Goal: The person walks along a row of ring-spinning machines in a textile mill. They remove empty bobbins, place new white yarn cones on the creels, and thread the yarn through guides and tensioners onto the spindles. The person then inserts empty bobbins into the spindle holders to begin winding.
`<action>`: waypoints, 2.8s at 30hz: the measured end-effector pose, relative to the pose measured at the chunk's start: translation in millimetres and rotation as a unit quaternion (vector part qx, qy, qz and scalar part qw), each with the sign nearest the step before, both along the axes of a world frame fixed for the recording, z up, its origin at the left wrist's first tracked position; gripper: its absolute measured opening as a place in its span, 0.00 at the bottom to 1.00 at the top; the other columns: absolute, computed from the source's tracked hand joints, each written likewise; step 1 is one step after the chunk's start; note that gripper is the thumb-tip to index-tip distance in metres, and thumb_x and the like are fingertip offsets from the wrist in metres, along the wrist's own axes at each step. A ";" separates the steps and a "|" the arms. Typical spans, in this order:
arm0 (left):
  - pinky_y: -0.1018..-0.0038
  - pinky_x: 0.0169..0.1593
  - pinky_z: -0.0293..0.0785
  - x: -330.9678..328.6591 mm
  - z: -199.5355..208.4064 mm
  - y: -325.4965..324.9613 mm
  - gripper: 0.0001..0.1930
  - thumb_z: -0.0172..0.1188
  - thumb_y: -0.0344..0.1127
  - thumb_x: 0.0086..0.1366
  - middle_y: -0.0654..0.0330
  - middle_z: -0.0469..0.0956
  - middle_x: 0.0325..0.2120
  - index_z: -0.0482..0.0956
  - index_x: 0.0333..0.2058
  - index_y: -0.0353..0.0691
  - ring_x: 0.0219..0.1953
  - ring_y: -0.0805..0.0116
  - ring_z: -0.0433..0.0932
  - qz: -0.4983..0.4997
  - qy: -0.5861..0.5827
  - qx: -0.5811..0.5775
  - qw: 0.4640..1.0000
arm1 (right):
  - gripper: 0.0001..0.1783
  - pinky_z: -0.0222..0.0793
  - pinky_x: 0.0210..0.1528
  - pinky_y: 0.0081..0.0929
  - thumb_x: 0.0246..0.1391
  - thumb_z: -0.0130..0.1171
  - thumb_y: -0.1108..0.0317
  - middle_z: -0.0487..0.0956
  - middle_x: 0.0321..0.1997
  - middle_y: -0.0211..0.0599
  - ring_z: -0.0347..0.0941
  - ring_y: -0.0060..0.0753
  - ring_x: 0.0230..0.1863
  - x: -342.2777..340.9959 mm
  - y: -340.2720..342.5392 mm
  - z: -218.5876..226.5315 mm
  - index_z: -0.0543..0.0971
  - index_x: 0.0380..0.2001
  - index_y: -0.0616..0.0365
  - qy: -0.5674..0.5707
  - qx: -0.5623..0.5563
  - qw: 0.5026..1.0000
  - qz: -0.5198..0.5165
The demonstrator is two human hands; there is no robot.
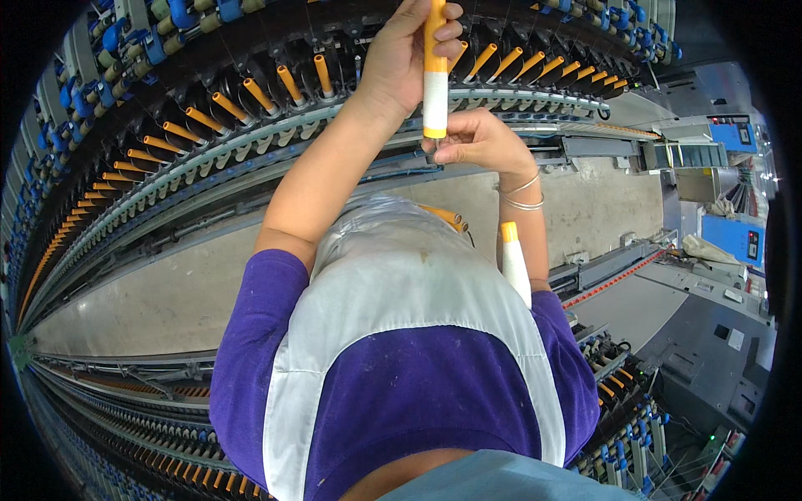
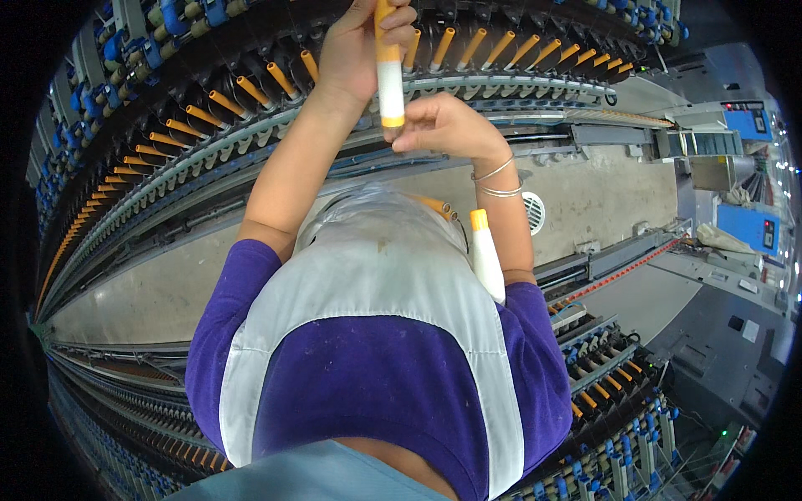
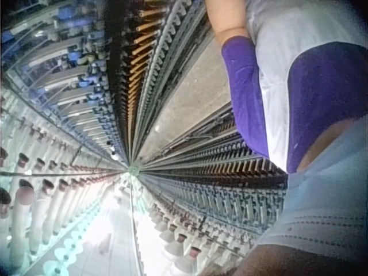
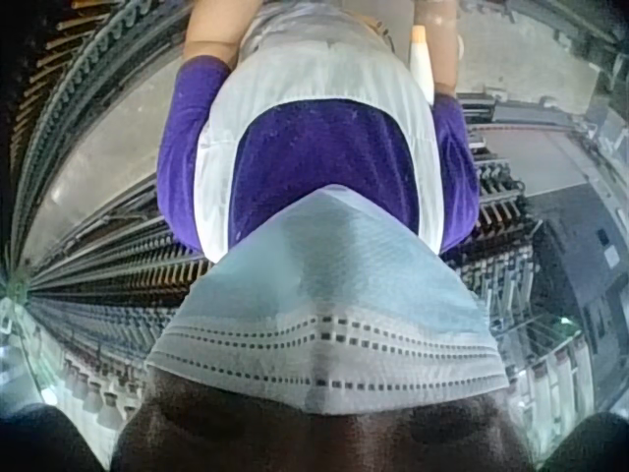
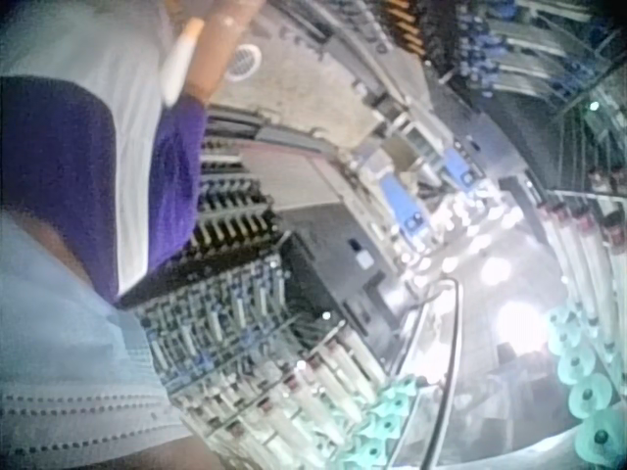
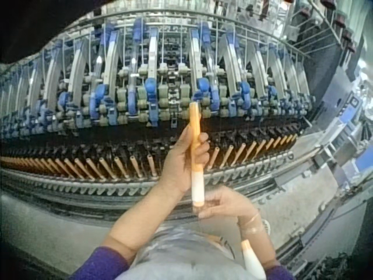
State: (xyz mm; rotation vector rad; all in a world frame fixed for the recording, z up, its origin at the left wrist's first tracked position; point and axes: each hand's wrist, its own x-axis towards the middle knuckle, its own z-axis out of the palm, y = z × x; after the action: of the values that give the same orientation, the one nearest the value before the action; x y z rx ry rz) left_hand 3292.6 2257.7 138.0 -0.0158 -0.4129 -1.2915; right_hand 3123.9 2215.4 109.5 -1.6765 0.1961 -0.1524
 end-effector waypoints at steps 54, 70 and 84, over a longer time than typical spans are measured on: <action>0.67 0.30 0.80 -22.5 10.4 -18.3 0.14 0.54 0.41 0.69 0.52 0.78 0.30 0.64 0.41 0.37 0.26 0.61 0.81 0.226 -0.267 0.087 0.933 | 0.14 0.67 0.27 0.23 0.57 0.59 0.59 0.78 0.25 0.30 0.71 0.24 0.23 -53.4 -6.3 22.3 0.78 0.31 0.61 -0.074 -0.176 0.961 -0.202; 0.73 0.36 0.68 -45.4 21.5 -18.2 0.17 0.45 0.42 0.73 0.64 0.66 0.29 0.65 0.55 0.41 0.29 0.72 0.65 0.174 -0.169 0.097 0.965 | 0.09 0.60 0.23 0.27 0.55 0.59 0.72 0.67 0.18 0.35 0.64 0.34 0.19 -55.8 10.2 8.5 0.73 0.22 0.63 -0.098 -0.337 0.892 -0.286; 0.59 0.59 0.69 -18.7 -4.9 -36.0 0.12 0.49 0.36 0.71 0.57 0.71 0.34 0.67 0.49 0.37 0.47 0.60 0.73 0.136 0.048 0.102 0.984 | 0.10 0.66 0.27 0.21 0.58 0.56 0.69 0.74 0.32 0.31 0.68 0.24 0.28 -68.6 18.3 -14.5 0.74 0.23 0.59 -0.229 -0.061 0.892 -0.384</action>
State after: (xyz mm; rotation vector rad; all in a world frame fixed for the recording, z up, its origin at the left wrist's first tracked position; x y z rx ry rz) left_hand 3273.8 2221.7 133.1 0.1461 -0.1904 -1.0538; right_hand 3055.3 2233.7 95.0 -1.5526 0.4898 -1.1637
